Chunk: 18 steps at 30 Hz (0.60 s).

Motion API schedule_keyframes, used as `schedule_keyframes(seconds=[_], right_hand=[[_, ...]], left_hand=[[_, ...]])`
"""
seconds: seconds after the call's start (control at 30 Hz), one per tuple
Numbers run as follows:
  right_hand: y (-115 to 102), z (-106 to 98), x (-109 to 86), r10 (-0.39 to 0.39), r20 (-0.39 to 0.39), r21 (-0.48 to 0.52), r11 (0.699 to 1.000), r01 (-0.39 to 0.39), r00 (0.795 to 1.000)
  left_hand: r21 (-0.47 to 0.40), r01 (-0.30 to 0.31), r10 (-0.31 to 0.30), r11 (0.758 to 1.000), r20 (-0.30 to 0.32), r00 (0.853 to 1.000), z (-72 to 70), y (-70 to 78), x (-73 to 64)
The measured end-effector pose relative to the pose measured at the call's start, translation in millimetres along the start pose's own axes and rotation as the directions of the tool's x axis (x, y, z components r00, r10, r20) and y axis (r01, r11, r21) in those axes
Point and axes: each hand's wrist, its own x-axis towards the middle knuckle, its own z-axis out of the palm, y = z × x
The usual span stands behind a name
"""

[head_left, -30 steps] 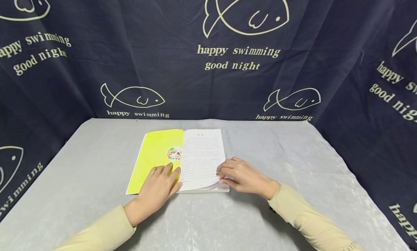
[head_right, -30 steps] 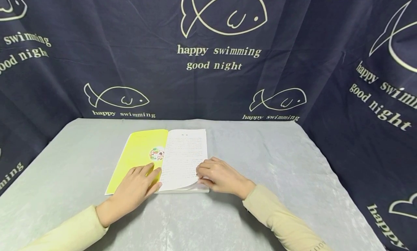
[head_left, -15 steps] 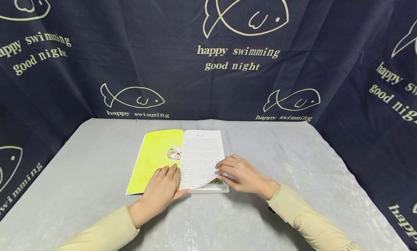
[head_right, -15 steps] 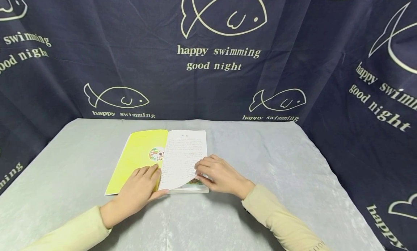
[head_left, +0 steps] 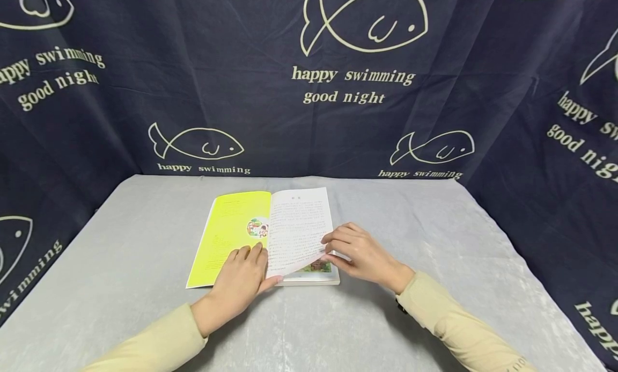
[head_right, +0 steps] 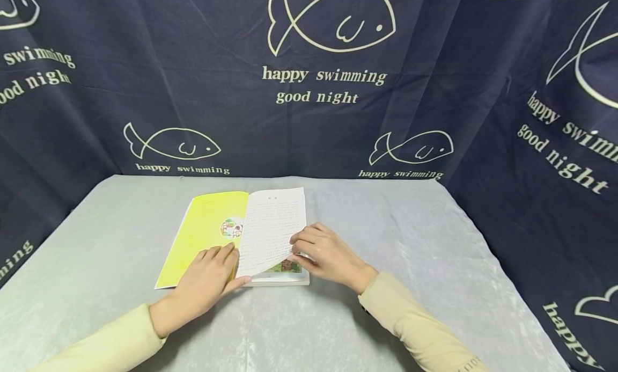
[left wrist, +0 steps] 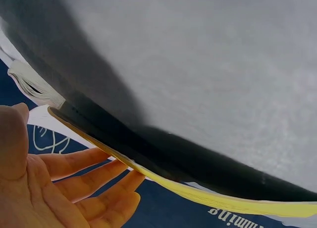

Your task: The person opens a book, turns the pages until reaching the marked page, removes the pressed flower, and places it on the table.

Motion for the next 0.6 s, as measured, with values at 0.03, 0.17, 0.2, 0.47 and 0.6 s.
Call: schedule_keyframes(seconds=[0.03, 0.17, 0.2, 0.47, 0.6], right_hand=[[-0.2, -0.4, 0.1, 0.006, 0.001, 0.001, 1.0, -0.006, 1.0], [-0.9, -1.8, 0.6, 0.026, 0.005, -0.001, 1.0, -0.026, 1.0], [-1.0, -2.0, 0.7, 0.03, 0.004, -0.004, 1.0, -0.03, 1.0], [-1.0, -4.4, 0.1, 0.055, -0.014, -0.033, 0.998, -0.055, 0.998], [-1.0, -6.2, -0.5, 0.078, -0.013, -0.036, 0.996, -0.078, 0.997]], left_hand=[[-0.002, 0.0, 0.0, 1.0, -0.001, 1.0, 0.1, -0.4, -0.3], [-0.02, 0.002, -0.002, 1.0, -0.002, 1.0, -0.2, -1.5, -0.3], [-0.023, 0.003, -0.003, 1.0, 0.0, 1.0, -0.4, -1.8, -0.2], [-0.061, 0.007, -0.007, 0.998, -0.001, 1.0, -3.4, -3.7, -0.2], [-0.094, 0.015, -0.017, 0.995, -0.017, 1.0, -3.6, -4.2, -0.3]])
